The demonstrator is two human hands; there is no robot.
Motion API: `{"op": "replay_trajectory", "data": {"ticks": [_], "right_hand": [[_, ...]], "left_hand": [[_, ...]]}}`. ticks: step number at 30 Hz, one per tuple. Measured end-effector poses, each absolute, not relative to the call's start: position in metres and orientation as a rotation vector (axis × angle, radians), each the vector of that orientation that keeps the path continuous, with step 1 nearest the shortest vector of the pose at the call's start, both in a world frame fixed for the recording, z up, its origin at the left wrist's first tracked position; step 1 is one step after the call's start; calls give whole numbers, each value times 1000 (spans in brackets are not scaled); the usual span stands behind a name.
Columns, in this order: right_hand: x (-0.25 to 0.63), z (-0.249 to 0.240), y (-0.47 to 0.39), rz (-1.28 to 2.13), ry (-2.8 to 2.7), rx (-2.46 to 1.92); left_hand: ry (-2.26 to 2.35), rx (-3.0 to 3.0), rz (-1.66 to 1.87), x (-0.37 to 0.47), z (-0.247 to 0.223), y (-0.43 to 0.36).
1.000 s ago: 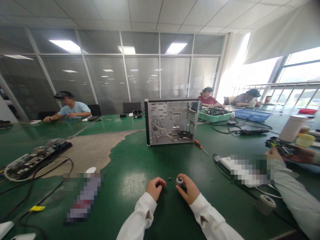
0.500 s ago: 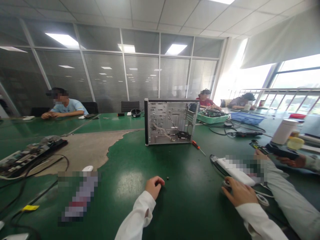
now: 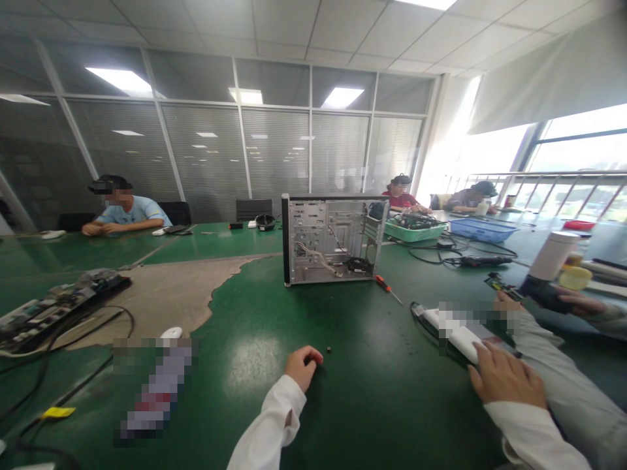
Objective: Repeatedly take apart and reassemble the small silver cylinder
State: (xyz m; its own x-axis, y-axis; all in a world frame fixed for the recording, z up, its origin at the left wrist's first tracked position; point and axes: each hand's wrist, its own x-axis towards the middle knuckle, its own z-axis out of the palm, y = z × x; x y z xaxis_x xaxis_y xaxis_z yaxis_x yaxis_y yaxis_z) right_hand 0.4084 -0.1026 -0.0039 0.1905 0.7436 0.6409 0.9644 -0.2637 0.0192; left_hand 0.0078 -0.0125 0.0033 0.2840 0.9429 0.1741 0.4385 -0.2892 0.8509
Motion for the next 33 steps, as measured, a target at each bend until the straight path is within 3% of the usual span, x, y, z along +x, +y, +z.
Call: {"op": "replay_trajectory", "data": {"ticks": [2, 8, 14, 26, 33], "right_hand": [[370, -1, -100, -770, -1732, -1982], [238, -2, -79, -154, -2350, -1633], [179, 5, -38, -39, -2456, -1527], [204, -10, -42, -163, -2380, -1246], [285, -9, -68, -414, -2205, -1659]], "left_hand": [[1242, 1858, 923, 8, 3, -12], [1225, 1840, 934, 8, 0, -10], [1218, 1842, 946, 8, 2, -9], [1198, 1802, 958, 7, -1, -9], [1198, 1787, 944, 7, -1, -9]]}}
